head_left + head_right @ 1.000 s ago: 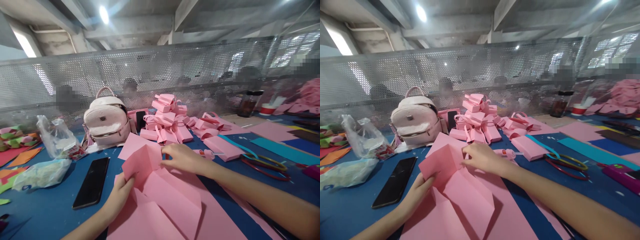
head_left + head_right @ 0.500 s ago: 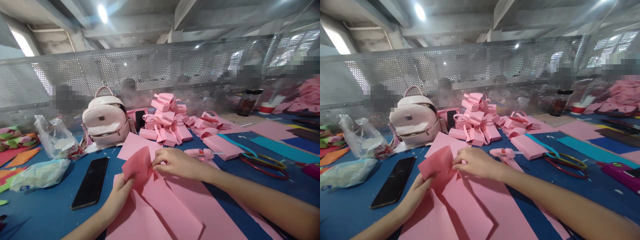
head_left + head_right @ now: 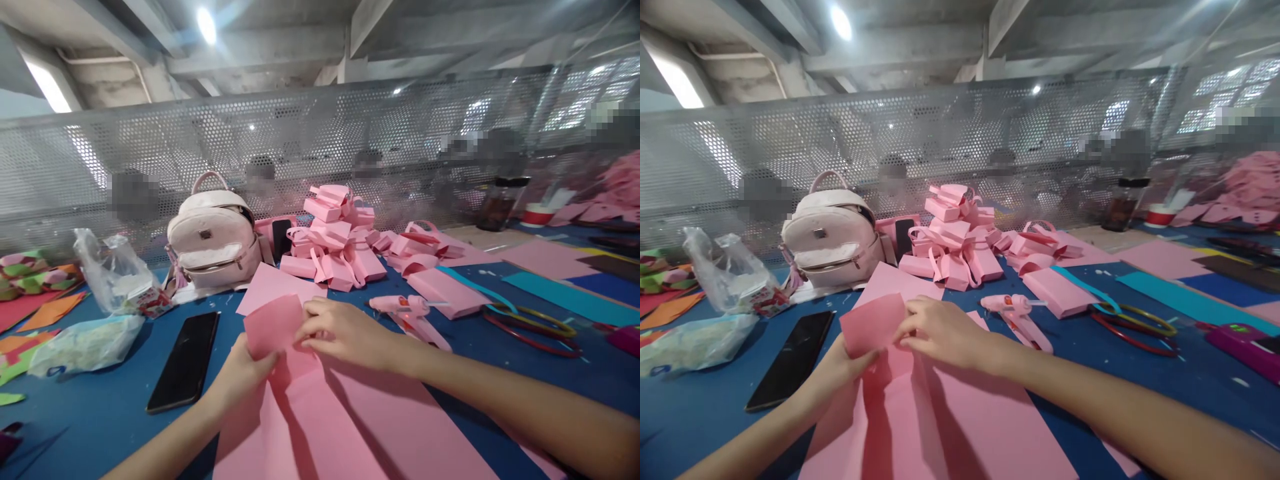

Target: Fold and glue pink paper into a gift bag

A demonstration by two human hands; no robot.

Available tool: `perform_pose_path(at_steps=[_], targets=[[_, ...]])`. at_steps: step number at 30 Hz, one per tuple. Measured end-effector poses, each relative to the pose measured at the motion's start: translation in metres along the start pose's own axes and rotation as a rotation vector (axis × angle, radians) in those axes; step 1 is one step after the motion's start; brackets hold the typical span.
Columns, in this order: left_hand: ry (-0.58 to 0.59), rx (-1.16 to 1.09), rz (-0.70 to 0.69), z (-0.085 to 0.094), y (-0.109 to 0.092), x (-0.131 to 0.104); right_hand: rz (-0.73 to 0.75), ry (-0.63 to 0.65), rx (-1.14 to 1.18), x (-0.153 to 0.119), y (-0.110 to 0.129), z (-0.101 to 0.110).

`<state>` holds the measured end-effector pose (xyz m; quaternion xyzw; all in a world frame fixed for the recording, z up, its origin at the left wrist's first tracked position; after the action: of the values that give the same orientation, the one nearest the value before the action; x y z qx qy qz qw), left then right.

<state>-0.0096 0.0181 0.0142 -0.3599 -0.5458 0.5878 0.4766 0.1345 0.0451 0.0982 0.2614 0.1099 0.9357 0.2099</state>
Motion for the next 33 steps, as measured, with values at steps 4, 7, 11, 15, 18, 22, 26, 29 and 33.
perform_pose_path(at_steps=[4,7,11,15,18,22,26,29,33], targets=[[0.118,0.023,0.036,-0.004,-0.005,0.003,0.316,-0.042,-0.091,-0.002,0.021,0.003],[0.207,0.047,0.064,-0.006,-0.007,0.003,0.448,0.033,-0.090,-0.007,0.034,0.000],[0.282,0.028,0.170,-0.007,-0.003,-0.001,0.454,0.177,-0.014,-0.012,0.039,-0.007],[0.263,-0.042,0.251,-0.005,-0.003,-0.002,0.479,0.192,-0.060,-0.013,0.037,-0.012],[0.242,-0.165,0.321,-0.005,-0.004,-0.003,0.493,0.160,-0.120,-0.011,0.033,-0.010],[0.200,-0.202,0.338,-0.003,-0.002,-0.002,0.476,0.042,-0.141,-0.004,0.029,0.002],[0.178,-0.188,0.324,0.000,0.000,-0.002,0.492,-0.049,-0.195,-0.005,0.032,0.006],[0.185,-0.140,0.320,0.002,0.002,-0.005,0.527,-0.027,-0.247,-0.009,0.038,0.000],[0.174,-0.071,0.302,0.002,0.002,-0.005,0.433,0.091,-0.219,-0.011,0.038,-0.009]])
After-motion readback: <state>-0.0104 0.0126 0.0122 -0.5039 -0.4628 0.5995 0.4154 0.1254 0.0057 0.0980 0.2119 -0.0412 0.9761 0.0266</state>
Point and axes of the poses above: each hand's wrist, its own x-axis towards the middle knuckle, its own z-axis out of the back of the hand, y = z × x, the point moved 8 cm from there along x, towards the middle knuckle, and after that the axes turned 13 degrees about -y, right-handed, at the moved point
